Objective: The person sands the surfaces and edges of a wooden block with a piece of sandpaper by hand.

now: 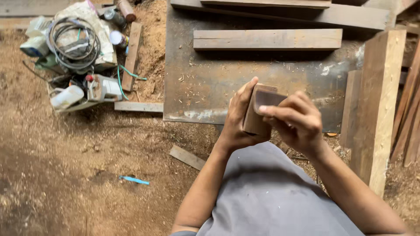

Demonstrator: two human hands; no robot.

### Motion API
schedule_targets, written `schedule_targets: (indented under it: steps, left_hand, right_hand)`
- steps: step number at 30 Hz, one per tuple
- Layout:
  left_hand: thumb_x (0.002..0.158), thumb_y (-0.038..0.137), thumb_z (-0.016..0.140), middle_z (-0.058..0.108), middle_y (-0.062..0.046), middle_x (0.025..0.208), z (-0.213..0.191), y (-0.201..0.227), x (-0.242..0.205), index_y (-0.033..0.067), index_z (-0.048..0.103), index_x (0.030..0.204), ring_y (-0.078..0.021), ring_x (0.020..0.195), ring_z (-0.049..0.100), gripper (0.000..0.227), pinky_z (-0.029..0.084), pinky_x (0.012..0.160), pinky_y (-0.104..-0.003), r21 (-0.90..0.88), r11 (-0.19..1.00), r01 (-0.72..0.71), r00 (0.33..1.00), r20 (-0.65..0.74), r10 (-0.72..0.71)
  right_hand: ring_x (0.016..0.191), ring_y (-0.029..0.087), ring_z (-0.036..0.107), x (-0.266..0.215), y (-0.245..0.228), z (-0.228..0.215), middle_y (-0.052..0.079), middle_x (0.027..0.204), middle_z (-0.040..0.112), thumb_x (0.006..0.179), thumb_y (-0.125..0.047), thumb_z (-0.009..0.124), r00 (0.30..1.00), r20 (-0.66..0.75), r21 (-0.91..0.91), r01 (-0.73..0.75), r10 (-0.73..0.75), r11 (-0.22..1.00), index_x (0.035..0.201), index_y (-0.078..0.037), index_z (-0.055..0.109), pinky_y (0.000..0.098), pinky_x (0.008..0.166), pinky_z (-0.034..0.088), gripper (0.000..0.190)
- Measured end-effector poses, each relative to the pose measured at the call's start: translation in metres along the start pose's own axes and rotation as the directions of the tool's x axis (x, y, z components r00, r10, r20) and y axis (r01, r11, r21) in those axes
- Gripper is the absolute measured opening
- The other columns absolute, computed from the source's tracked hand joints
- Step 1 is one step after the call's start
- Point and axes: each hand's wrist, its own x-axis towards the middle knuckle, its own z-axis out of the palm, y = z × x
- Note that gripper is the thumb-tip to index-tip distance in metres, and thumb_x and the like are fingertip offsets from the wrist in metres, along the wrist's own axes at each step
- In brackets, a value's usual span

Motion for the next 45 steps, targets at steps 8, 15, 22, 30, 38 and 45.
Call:
schedule_targets:
  steps: [8,15,22,30,38,45]
  left_hand:
    - [0.072,0.034,0.087,0.047,-0.011,0.154,0.031,0.022,-0.003,0.0119,0.032,0.163,-0.0299,0.143,0.050,0.109,0.038,0.119,-0.041,0.112,0.994,0.009,1.000,-0.018,-0.007]
    - [0.068,0.035,0.089,0.046,-0.011,0.156,0.046,0.024,-0.009,0.0108,0.034,0.164,-0.0279,0.142,0.050,0.113,0.038,0.119,-0.041,0.090,0.994,0.059,0.997,-0.047,-0.055]
    - [0.068,0.041,0.092,0.045,-0.011,0.157,0.051,0.020,-0.009,0.0122,0.031,0.165,-0.0288,0.147,0.045,0.118,0.036,0.121,-0.041,0.140,0.990,0.019,1.000,-0.021,-0.016]
    - [0.075,0.044,0.089,0.043,-0.012,0.158,0.030,0.006,-0.010,0.0130,0.024,0.167,-0.0282,0.146,0.046,0.116,0.035,0.124,-0.043,0.108,0.994,0.010,1.000,-0.007,-0.009]
    - [0.073,0.043,0.089,0.037,-0.015,0.164,0.006,-0.010,-0.002,0.0115,0.025,0.163,-0.0307,0.152,0.040,0.115,0.032,0.127,-0.042,0.007,1.000,0.005,0.993,0.119,-0.006]
    - [0.071,0.046,0.091,0.040,-0.015,0.161,-0.003,-0.007,-0.002,0.0104,0.026,0.161,-0.0307,0.147,0.042,0.117,0.034,0.121,-0.045,0.055,0.998,-0.012,0.982,0.191,0.001]
  right_hand:
    - [0.072,0.017,0.052,-0.015,0.015,-0.032,0.002,0.076,0.058,0.086,-0.011,0.085,0.995,0.029,0.094,0.094,-0.097,0.991,0.113,-0.014,0.076,0.0352,0.066,0.043,0.029]
    - [0.073,0.020,0.052,-0.023,0.012,-0.037,0.002,0.079,0.060,0.088,-0.011,0.085,0.999,0.016,0.001,0.039,-0.039,0.999,0.115,-0.013,0.077,0.0362,0.068,0.043,0.028]
    - [0.065,0.018,0.057,-0.004,0.022,-0.049,0.003,0.075,0.063,0.096,-0.016,0.079,0.985,0.148,-0.071,0.099,-0.088,0.993,0.110,-0.012,0.078,0.0345,0.058,0.043,0.015]
    - [0.058,0.015,0.059,0.003,-0.004,-0.031,0.003,0.071,0.068,0.095,-0.020,0.073,0.951,0.251,-0.039,0.196,-0.180,0.980,0.096,-0.013,0.079,0.0332,0.050,0.044,0.010]
    - [0.060,0.014,0.063,0.024,-0.030,-0.010,0.000,0.071,0.071,0.090,-0.015,0.075,0.946,0.283,-0.129,0.201,-0.158,0.971,0.096,-0.021,0.085,0.0323,0.049,0.049,0.013]
    - [0.059,0.019,0.065,0.033,-0.044,-0.002,0.004,0.070,0.070,0.087,-0.014,0.077,0.972,0.235,-0.252,0.034,0.027,0.967,0.081,-0.016,0.078,0.0354,0.056,0.054,0.006]
